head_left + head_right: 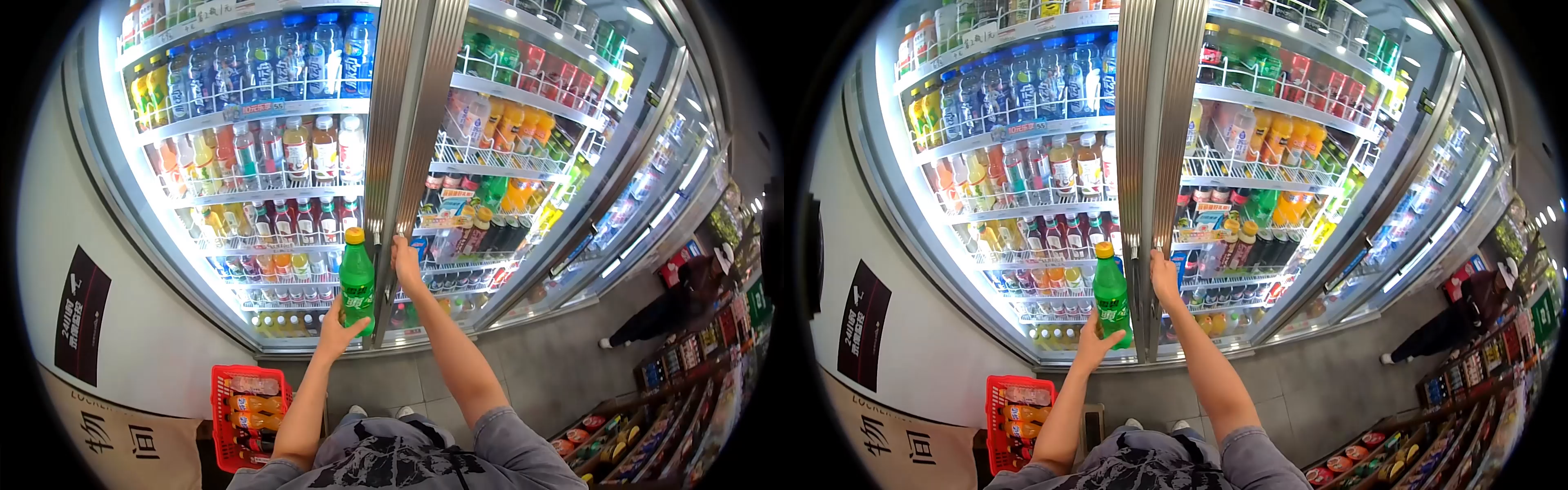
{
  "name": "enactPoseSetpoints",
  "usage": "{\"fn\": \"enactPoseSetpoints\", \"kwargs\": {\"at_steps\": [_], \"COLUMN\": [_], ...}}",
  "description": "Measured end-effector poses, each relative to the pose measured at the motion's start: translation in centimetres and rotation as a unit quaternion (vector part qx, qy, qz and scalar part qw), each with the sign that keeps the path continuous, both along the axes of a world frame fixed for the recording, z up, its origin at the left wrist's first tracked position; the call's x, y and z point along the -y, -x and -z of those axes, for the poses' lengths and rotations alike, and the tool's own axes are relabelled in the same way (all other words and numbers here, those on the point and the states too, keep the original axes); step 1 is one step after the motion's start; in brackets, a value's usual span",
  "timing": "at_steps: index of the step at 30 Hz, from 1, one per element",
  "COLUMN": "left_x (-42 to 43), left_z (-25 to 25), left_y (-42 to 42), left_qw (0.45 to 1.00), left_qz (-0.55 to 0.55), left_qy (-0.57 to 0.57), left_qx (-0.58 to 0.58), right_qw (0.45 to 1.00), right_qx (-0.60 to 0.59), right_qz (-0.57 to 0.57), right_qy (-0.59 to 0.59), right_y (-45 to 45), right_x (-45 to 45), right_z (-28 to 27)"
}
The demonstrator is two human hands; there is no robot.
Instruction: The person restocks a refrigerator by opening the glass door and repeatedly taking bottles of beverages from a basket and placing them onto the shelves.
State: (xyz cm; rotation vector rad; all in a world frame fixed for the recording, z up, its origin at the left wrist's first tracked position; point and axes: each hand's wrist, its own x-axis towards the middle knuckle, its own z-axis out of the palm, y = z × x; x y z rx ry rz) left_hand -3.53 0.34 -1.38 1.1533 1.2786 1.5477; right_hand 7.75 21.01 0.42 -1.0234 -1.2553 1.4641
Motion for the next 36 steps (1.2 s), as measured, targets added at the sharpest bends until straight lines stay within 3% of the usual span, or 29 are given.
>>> {"fn": "enactPoseSetpoints", "kwargs": {"at_steps": [7,11,25,36], "left_x": [1.8,2.3,5.3,13.0], "left_z": [1.2,3.4,-0.9,0.2], "left_y": [0.7,1.1,-6.5,-15.6], "left_qw": [0.998,0.998,0.990,0.973], "left_qz": [0.042,0.042,0.074,0.200], "left_qy": [0.032,-0.003,-0.021,-0.003], "left_qx": [0.042,0.048,0.119,0.118], "right_qw": [0.998,0.997,0.992,0.933], "right_qx": [0.006,-0.002,0.028,0.078], "right_qz": [0.062,0.082,0.108,0.331], "right_qy": [-0.002,-0.015,-0.055,-0.120], "right_y": [0.7,0.0,-10.8,-23.6], "right_x": [0.1,1.2,15.9,26.8], "right_z": [0.7,1.7,1.1,3.3]}}
